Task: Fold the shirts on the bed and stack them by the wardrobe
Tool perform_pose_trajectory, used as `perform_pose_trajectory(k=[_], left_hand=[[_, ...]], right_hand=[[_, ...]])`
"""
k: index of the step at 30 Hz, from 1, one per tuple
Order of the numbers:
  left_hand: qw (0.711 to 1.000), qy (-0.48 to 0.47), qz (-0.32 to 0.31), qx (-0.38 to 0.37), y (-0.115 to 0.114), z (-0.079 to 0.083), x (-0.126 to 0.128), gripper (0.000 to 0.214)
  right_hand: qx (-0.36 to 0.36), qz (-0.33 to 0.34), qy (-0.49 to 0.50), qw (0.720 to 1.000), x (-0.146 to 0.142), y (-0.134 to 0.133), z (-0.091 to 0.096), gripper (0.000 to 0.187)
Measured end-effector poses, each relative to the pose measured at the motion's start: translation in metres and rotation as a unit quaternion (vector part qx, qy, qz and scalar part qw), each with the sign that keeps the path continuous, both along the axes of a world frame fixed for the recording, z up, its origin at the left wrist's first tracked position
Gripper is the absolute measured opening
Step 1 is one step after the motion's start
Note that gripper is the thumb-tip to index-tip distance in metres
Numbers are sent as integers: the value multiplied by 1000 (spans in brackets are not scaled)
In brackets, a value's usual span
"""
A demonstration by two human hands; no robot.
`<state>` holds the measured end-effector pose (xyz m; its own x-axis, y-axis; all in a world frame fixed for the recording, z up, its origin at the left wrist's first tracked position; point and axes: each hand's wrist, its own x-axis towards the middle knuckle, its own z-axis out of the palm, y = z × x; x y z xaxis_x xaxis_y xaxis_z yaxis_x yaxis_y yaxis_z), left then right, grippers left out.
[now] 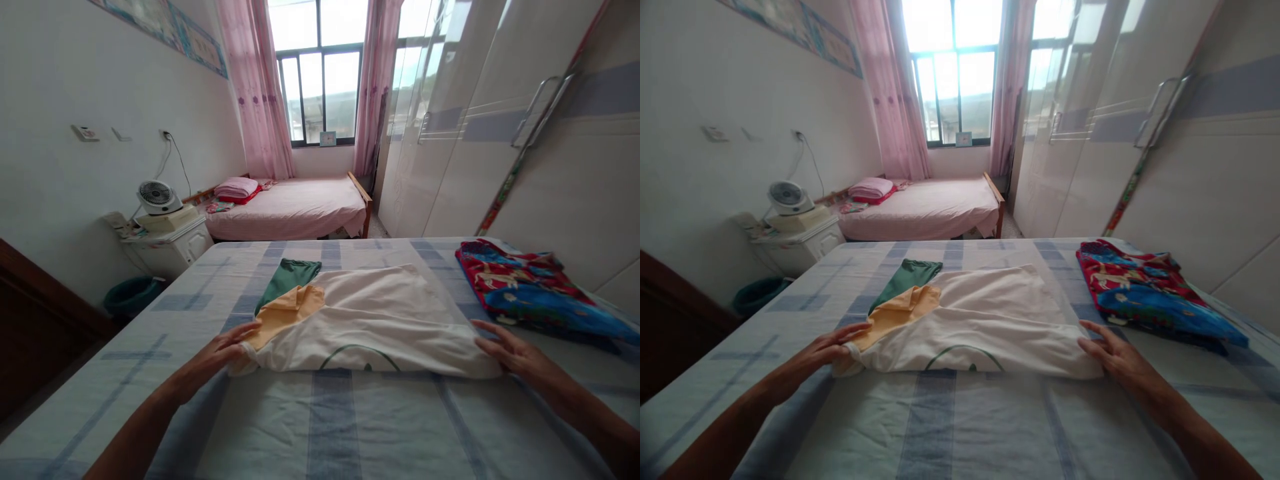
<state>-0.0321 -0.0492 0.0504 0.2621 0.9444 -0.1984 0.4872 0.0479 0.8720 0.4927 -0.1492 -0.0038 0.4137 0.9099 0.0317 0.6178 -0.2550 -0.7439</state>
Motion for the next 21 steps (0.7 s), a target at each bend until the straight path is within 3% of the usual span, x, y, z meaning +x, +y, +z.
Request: perform_pose_trajectory(k=[4, 9, 12, 16, 21], left_hand=[[995, -74, 64, -27, 6, -10, 10, 59], [971, -196, 132, 30, 8, -16, 3, 50], [986, -137, 91, -29, 3, -15, -9, 45], [996, -44, 20, -74, -4, -20, -16, 44], [996, 43, -10, -74, -3, -23, -17, 51]], right_hand=[[4, 77, -7, 997, -16, 4, 11, 58], [81, 29, -5, 996, -24, 15, 36, 54], [38, 67, -42, 996, -13, 21, 35, 50], [-44, 86, -102, 990, -3, 21, 17, 49], [-28, 95, -124, 987, -6, 15, 14, 55]])
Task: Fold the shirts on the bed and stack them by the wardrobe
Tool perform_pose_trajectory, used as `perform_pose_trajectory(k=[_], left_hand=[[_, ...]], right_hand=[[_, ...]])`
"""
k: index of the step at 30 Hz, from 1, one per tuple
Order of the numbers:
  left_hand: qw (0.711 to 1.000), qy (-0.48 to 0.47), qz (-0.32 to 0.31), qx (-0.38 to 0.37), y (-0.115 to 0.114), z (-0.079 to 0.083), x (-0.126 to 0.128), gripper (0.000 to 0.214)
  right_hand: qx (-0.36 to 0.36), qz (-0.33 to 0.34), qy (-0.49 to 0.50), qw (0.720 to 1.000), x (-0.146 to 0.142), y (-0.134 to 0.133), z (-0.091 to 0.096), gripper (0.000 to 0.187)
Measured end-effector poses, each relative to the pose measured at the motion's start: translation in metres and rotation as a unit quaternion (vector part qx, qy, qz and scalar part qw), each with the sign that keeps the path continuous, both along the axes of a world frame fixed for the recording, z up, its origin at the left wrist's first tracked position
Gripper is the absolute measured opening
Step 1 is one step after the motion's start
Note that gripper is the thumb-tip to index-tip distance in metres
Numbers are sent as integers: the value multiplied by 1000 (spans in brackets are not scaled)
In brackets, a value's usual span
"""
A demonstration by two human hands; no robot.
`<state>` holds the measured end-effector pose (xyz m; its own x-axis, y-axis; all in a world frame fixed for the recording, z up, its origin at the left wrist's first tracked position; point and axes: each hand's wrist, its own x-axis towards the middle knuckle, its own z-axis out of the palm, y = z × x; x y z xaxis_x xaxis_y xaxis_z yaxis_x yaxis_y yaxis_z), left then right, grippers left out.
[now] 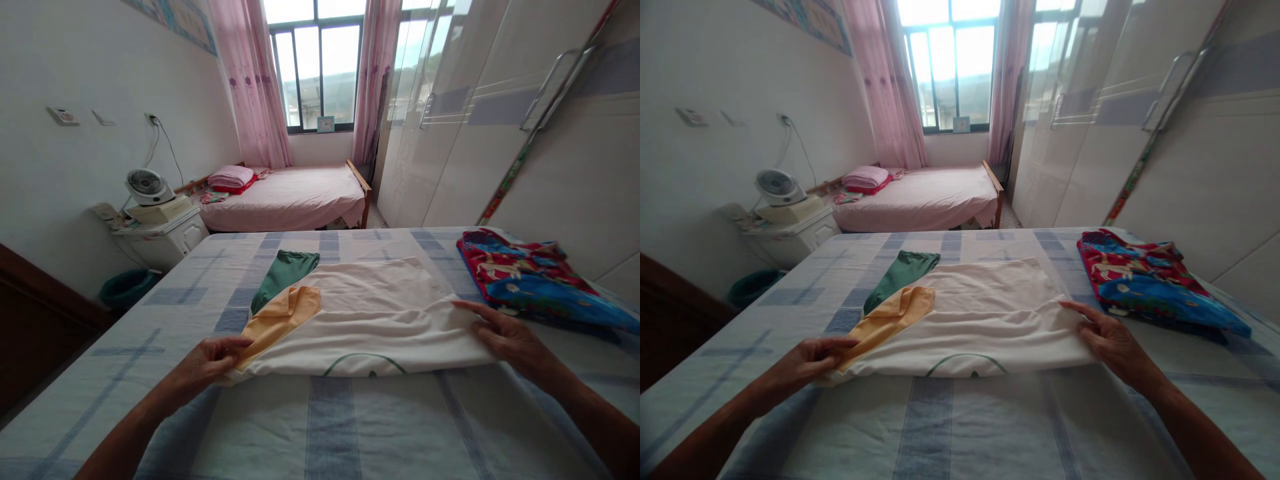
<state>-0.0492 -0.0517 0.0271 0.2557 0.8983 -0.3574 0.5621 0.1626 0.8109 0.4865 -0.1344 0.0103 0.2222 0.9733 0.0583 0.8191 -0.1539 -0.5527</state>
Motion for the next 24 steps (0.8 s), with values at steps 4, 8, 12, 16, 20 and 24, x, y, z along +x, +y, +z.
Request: perform_pose_trajectory(k=[4, 8, 12, 16, 20, 24], left_hand=[[995, 89, -13, 42, 6, 8, -2, 43], [963, 177, 12, 202, 25, 16, 13, 41], [944, 215, -2, 251, 52, 8, 43, 46], [916, 281, -1, 285, 65, -9, 64, 31], [885, 272, 28, 376, 59, -20, 66, 23], [848, 284, 99, 435, 53, -23, 60, 23]], right_hand=[[13, -22, -80, 996, 0, 3, 1, 48], [81, -20, -151, 985, 0, 19, -3, 47], [79, 85, -192, 975, -8, 38, -10, 39], [59, 96, -199, 973, -16, 46, -14, 32], [74, 80, -180, 978, -14, 50, -11, 26], [124, 47, -198, 971, -10, 59, -8, 25]])
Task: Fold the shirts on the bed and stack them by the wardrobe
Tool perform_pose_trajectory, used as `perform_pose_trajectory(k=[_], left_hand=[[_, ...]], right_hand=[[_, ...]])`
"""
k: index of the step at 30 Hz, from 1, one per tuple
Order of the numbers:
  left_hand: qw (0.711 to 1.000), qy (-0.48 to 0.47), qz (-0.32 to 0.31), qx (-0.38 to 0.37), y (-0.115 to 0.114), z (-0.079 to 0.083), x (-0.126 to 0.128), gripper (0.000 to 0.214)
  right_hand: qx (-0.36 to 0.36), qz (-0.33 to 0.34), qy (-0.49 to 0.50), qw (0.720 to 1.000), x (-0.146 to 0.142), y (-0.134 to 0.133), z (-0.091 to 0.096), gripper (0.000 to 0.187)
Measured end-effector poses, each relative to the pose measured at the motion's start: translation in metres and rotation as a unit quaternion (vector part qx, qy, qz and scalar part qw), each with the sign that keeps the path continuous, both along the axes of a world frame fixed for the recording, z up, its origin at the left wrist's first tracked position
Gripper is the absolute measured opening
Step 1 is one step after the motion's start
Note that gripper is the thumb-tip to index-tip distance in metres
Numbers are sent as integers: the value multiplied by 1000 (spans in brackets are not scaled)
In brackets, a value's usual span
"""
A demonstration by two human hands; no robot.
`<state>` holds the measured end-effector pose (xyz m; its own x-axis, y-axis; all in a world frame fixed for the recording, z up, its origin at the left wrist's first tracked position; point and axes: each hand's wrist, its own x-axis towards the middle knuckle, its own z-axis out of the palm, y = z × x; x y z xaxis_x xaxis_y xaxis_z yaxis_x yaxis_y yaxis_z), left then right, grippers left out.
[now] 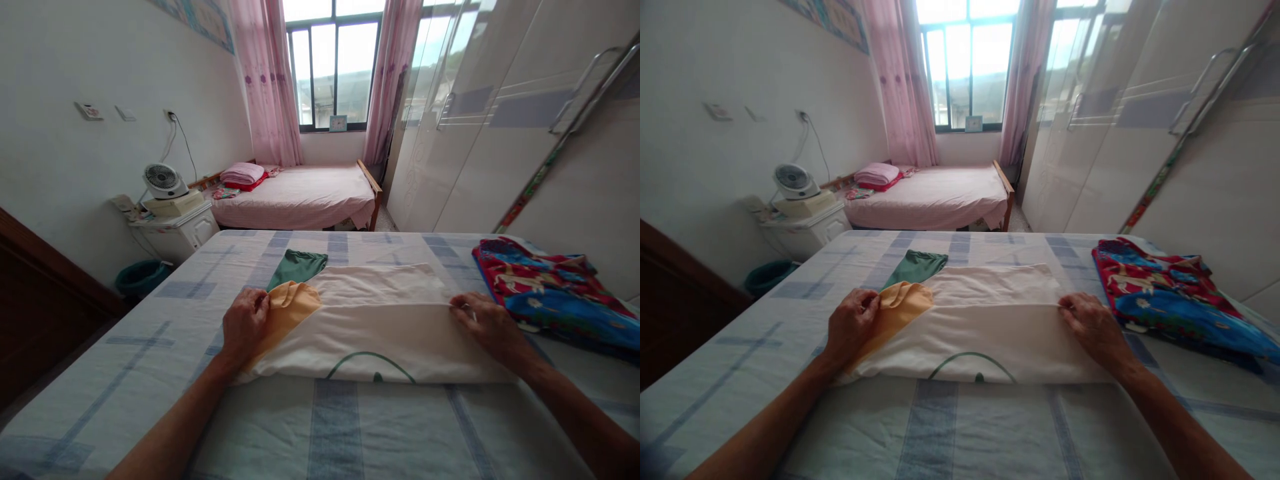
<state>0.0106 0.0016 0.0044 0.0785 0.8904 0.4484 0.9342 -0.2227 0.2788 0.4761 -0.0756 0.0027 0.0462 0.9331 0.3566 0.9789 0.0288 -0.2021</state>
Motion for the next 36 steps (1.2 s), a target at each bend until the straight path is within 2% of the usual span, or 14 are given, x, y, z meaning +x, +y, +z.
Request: perform_pose_trajectory(k=[2, 4, 7, 9, 10, 12, 16, 19, 22, 24, 26, 28, 32, 36], left_hand=[[999, 34, 3, 25, -1, 2, 0, 22], [996, 52, -32, 62, -4, 7, 5, 27], [977, 54, -187, 84, -12, 11, 14, 36], [948, 85, -305, 37, -19, 7, 17, 40], [934, 102, -342, 3, -22, 3, 16, 44], [923, 117, -362, -62, -24, -7, 10, 51], [939, 71, -311, -130, -24, -15, -7, 46], [959, 16, -259, -113, -20, -5, -9, 34], [984, -9, -175, -32, -11, 8, -4, 24], [992, 4, -124, 12, -2, 12, -1, 37], [996, 21, -85, 19, 8, 11, -1, 50], [999, 20, -48, -8, 15, 5, -2, 50], [997, -42, -8, -70, 21, -9, -6, 42], [991, -105, -36, -76, 22, -15, -10, 40]], right_hand=[[16, -13, -39, 999, -6, 3, 1, 28], [48, 0, -70, 996, -19, 4, 2, 35], [64, 80, -95, 990, -46, -1, -2, 45], [23, 131, -104, 986, -58, -5, -12, 47], [-8, 146, -105, 984, -59, -7, -18, 49], [-55, 135, -105, 984, -52, -10, -33, 52], [-60, 56, -102, 991, -24, -9, -51, 59], [-62, 40, -80, 994, -26, -3, -39, 58], [-56, 60, -2, 997, -58, 9, -10, 54], [-63, 95, 67, 991, -91, 21, 11, 47], [-96, 132, 108, 981, -126, 37, 26, 36], [-129, 152, 110, 974, -159, 53, 32, 33], [-117, 123, 108, 980, -210, 76, 20, 39], [-31, 134, 123, 983, -238, 79, -6, 21]])
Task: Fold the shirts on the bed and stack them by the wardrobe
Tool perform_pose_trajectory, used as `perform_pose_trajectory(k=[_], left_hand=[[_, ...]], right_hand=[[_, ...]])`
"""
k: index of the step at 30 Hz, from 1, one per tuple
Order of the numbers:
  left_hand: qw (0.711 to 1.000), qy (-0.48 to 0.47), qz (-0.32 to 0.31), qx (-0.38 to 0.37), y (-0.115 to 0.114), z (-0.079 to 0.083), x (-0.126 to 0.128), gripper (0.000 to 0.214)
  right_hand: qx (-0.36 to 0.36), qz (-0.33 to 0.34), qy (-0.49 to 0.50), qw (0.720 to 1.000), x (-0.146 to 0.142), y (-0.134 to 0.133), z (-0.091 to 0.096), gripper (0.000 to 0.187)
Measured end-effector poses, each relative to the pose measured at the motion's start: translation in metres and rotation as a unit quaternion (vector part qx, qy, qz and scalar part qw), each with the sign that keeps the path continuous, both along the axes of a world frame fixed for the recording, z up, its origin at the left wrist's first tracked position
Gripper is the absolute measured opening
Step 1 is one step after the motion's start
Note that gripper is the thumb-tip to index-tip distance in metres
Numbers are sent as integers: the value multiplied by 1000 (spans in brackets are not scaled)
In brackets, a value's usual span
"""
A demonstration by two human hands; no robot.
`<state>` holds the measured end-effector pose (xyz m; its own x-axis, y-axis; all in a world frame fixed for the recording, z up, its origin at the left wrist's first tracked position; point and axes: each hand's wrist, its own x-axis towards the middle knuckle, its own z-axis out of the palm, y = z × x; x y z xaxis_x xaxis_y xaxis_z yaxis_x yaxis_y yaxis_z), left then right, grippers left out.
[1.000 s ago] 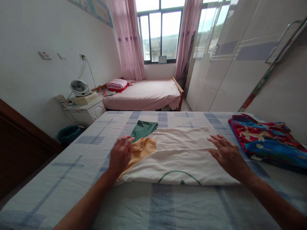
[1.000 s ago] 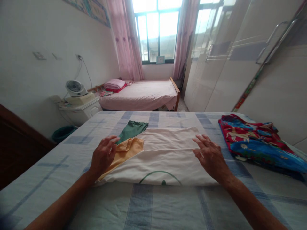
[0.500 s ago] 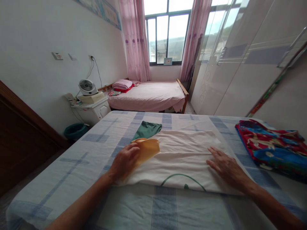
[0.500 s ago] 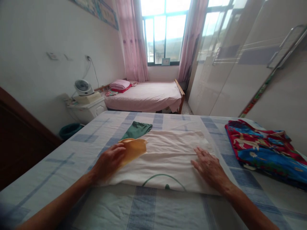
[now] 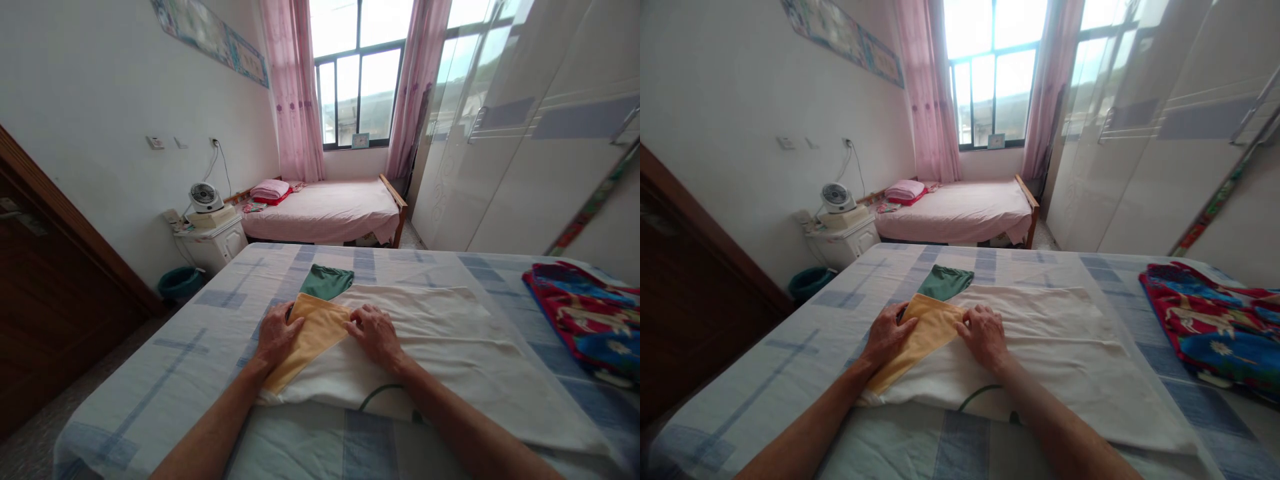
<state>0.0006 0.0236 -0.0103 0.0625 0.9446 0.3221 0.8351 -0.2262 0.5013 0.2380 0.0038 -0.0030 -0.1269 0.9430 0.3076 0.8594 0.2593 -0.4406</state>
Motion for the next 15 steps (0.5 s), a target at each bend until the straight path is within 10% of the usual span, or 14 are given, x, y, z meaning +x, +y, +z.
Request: perform_pose_trajectory(k=[15], left_hand=[[963, -245, -110, -11, 0, 15, -12, 12]], right_hand=[[-62, 130, 261, 955, 4, 6, -17, 22]])
